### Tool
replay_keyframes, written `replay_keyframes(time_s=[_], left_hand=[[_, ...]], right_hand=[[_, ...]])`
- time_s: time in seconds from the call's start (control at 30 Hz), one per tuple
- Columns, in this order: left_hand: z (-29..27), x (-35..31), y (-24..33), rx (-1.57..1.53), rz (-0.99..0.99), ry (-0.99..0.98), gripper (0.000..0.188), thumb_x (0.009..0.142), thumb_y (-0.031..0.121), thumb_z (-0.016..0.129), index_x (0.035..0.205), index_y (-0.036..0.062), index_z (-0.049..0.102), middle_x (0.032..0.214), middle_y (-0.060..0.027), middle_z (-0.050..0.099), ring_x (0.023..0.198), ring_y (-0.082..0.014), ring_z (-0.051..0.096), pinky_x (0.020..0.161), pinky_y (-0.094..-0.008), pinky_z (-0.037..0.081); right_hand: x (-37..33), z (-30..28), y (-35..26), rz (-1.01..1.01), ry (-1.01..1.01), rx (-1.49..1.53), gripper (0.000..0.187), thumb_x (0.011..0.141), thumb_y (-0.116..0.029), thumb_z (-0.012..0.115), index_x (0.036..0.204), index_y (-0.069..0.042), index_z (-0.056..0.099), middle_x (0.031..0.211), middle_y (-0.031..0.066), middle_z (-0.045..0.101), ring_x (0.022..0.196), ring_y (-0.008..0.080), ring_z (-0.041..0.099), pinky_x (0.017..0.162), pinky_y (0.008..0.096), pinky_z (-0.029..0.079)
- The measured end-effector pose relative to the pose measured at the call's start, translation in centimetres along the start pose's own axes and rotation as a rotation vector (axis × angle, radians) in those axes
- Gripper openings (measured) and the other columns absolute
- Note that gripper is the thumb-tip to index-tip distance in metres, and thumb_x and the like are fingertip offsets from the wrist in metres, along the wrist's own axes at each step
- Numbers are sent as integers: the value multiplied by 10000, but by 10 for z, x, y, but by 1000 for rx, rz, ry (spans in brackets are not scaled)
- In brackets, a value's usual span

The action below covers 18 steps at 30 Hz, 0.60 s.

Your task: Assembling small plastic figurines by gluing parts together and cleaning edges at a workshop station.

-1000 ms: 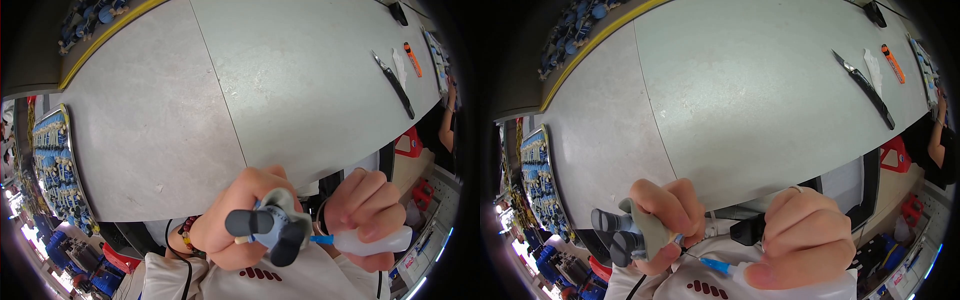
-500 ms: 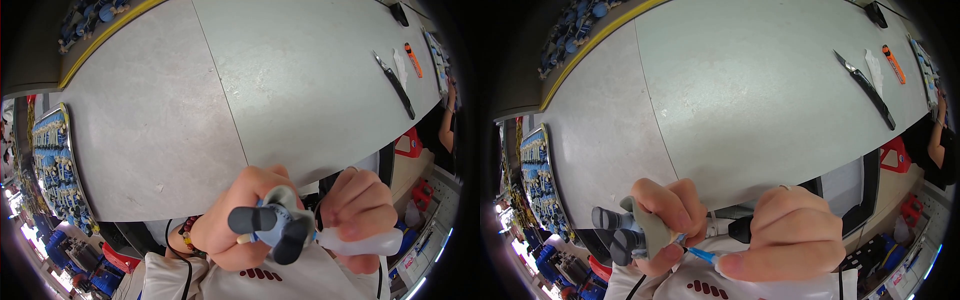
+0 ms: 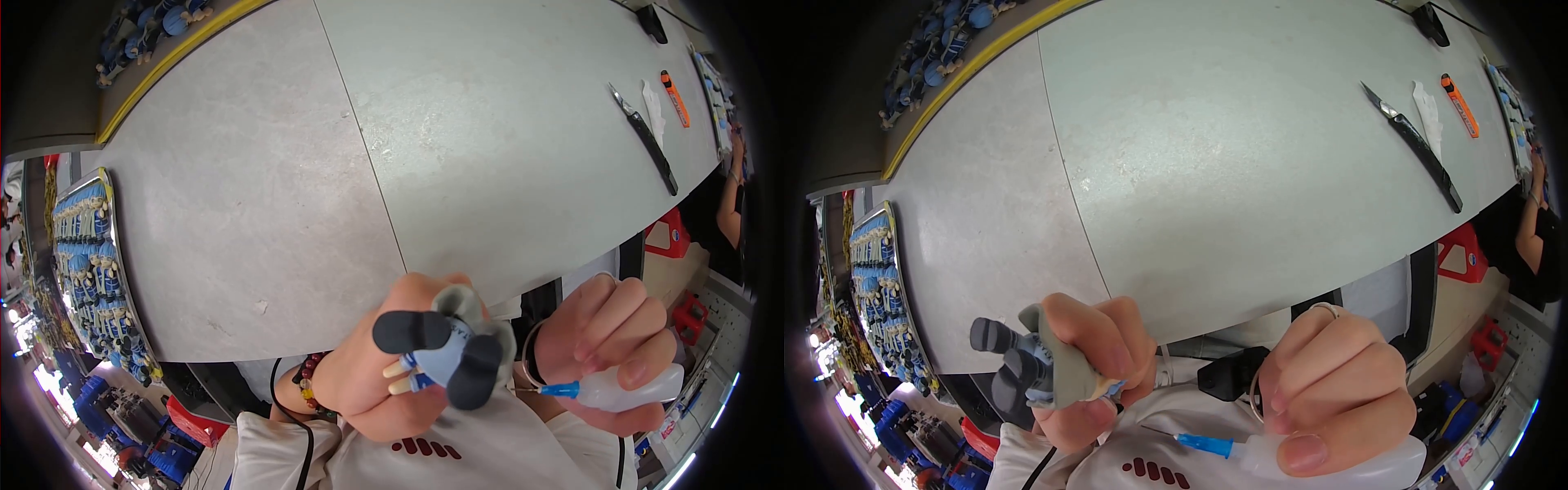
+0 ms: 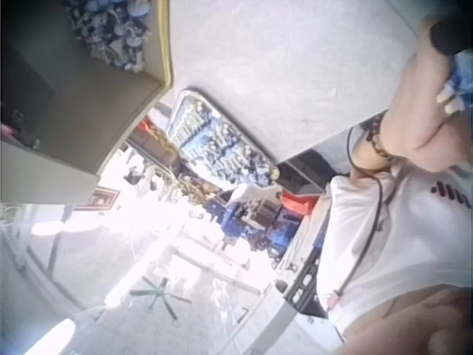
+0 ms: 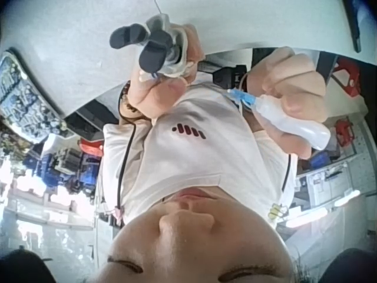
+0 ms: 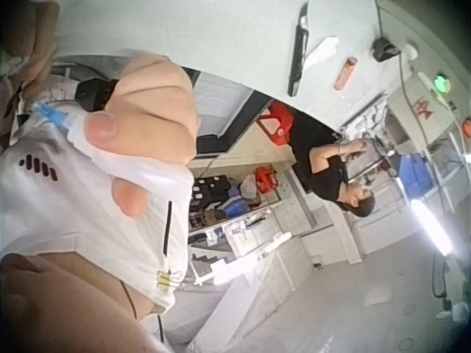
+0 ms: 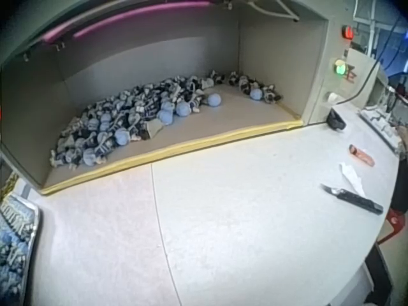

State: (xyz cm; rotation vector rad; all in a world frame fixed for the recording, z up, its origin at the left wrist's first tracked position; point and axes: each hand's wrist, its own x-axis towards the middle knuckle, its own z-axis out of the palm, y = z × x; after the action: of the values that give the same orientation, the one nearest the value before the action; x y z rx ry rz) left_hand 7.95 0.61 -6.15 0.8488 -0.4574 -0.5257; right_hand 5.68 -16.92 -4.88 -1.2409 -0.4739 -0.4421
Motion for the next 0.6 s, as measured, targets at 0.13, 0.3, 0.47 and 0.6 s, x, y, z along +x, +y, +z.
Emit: replay_keyframes(time_s=[0.13,0.3,0.47,0.6], left_hand=[[9,-9,-3,-1,-3,126,220,725,69,498,884,18,354,682,-97,392,448,-85,326,395,-222,333],[13,-10,-2,104,-37,255,214,777,156,503,851,8,368,623,-85,394,410,-80,326,358,-214,300],[11,-11,-3,129,-30,225,200,772,146,491,851,8,369,625,-86,393,415,-85,347,355,-214,298],[7,-6,-6,-8,56,166,239,707,122,515,852,-6,375,629,-91,392,397,-98,352,357,-206,313]], right_hand=[[0,0,-1,2,4,0,151,634,17,634,709,-56,524,650,47,459,592,141,483,441,200,380],[0,2,1,-8,28,-6,143,637,9,634,704,-58,526,644,47,459,590,139,481,439,200,381],[0,1,0,6,21,2,131,645,6,625,700,-60,526,639,48,457,588,143,481,440,202,380],[-1,6,4,-48,84,1,130,698,-205,557,696,-83,515,603,25,422,560,122,436,456,208,319]])
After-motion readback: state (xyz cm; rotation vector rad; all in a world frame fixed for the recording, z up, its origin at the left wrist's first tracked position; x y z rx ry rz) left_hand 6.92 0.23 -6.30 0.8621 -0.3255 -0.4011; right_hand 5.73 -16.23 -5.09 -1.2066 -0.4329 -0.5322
